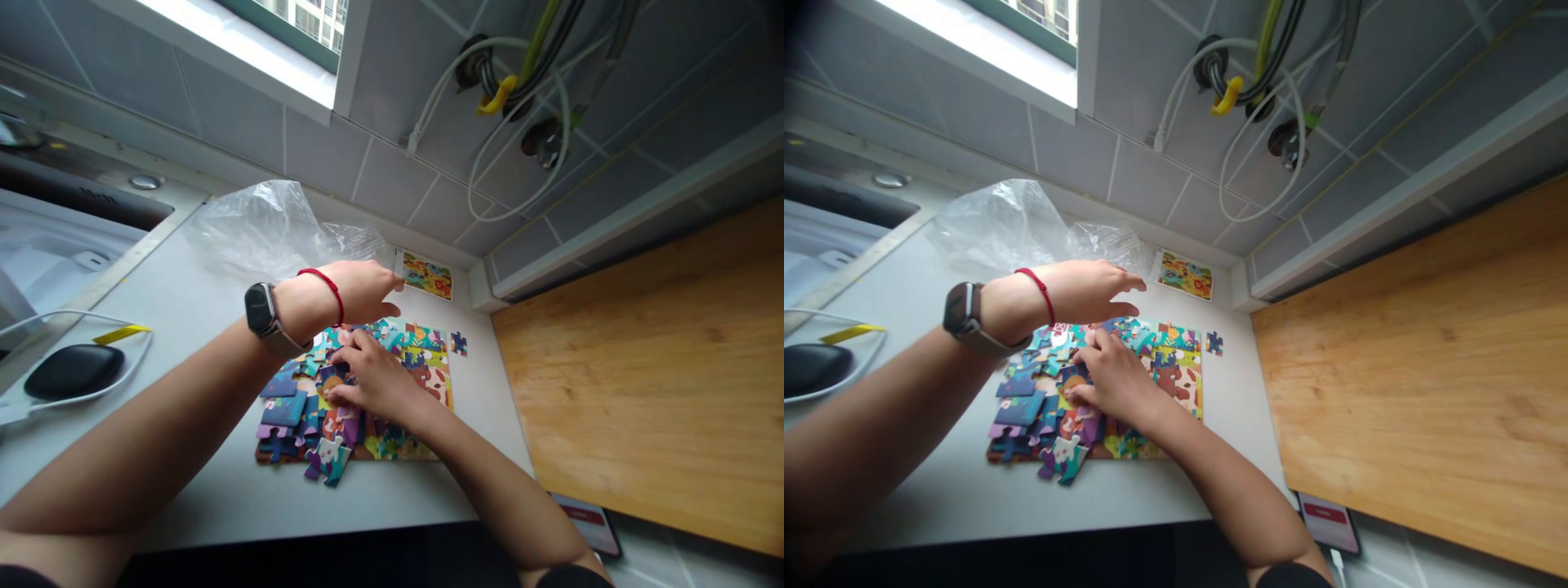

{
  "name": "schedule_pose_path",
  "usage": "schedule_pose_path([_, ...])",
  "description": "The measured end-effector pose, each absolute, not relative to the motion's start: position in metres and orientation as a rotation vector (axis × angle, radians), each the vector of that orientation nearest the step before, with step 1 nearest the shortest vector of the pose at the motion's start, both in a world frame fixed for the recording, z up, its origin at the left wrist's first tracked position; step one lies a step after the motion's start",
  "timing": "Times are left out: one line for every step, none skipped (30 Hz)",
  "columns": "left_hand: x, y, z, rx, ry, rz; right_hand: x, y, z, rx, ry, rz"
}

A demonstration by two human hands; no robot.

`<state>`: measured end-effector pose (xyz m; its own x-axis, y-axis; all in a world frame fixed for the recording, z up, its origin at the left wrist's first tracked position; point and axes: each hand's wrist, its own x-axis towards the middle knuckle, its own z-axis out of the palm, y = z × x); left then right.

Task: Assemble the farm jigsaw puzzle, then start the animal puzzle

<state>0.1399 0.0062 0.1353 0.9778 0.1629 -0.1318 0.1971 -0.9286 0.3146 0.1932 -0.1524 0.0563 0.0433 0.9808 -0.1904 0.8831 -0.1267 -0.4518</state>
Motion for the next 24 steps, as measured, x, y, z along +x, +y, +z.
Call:
schedule_pose_path([0.139,0.007,0.135,2.794,0.257,-0.126,0.194,-0.154,0.056,-2.075,-1.877,0.687])
schedule_pose_path([0.139,0.007,0.135,2.798,0.253,-0.110,0.196,-0.156,0.057,-2.036,-1.827,0.708])
schedule_pose_path([0.139,0.008,0.135,2.803,0.251,-0.102,0.198,-0.159,0.057,-1.990,-1.760,0.741])
schedule_pose_path([0.139,0.008,0.134,2.808,0.250,-0.102,0.201,-0.163,0.057,-1.938,-1.674,0.782])
schedule_pose_path([0.139,0.008,0.133,2.811,0.249,-0.103,0.206,-0.167,0.058,-1.885,-1.575,0.829])
schedule_pose_path([0.139,0.008,0.133,2.814,0.246,-0.100,0.213,-0.173,0.058,-1.838,-1.464,0.871])
schedule_pose_path([0.140,0.007,0.132,2.817,0.243,-0.094,0.222,-0.179,0.059,-1.796,-1.353,0.892])
schedule_pose_path([0.141,0.006,0.131,2.822,0.242,-0.088,0.234,-0.187,0.059,-1.771,-1.270,0.908])
schedule_pose_path([0.142,0.004,0.130,2.830,0.237,-0.085,0.249,-0.195,0.060,-1.766,-1.196,0.882])
schedule_pose_path([0.143,0.002,0.129,2.839,0.228,-0.090,0.266,-0.204,0.060,-1.788,-1.125,0.819])
schedule_pose_path([0.144,0.000,0.127,2.849,0.217,-0.100,0.286,-0.214,0.061,-1.863,-1.093,0.765])
schedule_pose_path([0.146,-0.003,0.125,2.858,0.206,-0.113,0.306,-0.225,0.061,-1.982,-1.071,0.660])
schedule_pose_path([0.148,-0.006,0.123,2.864,0.196,-0.125,0.327,-0.236,0.061,-2.106,-1.057,0.549])
schedule_pose_path([0.150,-0.009,0.121,2.865,0.188,-0.131,0.347,-0.248,0.061,-2.169,-1.033,0.502])
schedule_pose_path([0.152,-0.013,0.118,2.863,0.182,-0.135,0.365,-0.259,0.060,-2.208,-1.013,0.471])
schedule_pose_path([0.154,-0.016,0.115,2.861,0.175,-0.136,0.380,-0.270,0.059,-2.244,-0.994,0.447])
schedule_pose_path([0.155,-0.020,0.112,2.858,0.163,-0.137,0.393,-0.280,0.057,-2.276,-0.984,0.437])
schedule_pose_path([0.157,-0.025,0.108,2.855,0.142,-0.143,0.402,-0.290,0.055,-2.303,-0.979,0.436])
schedule_pose_path([0.159,-0.029,0.105,2.854,0.113,-0.153,0.409,-0.298,0.051,-2.324,-0.979,0.444])
schedule_pose_path([0.161,-0.034,0.102,2.858,0.079,-0.165,0.413,-0.306,0.047,-2.344,-0.981,0.454])
schedule_pose_path([0.162,-0.040,0.099,2.866,0.041,-0.180,0.416,-0.311,0.042,-2.363,-0.983,0.457])
schedule_pose_path([0.164,-0.046,0.095,2.877,0.004,-0.195,0.418,-0.315,0.037,-2.382,-0.985,0.448])
schedule_pose_path([0.165,-0.051,0.091,2.886,-0.037,-0.210,0.418,-0.317,0.032,-2.399,-0.988,0.426])
schedule_pose_path([0.167,-0.057,0.087,2.889,-0.082,-0.218,0.418,-0.318,0.027,-2.413,-0.995,0.394])
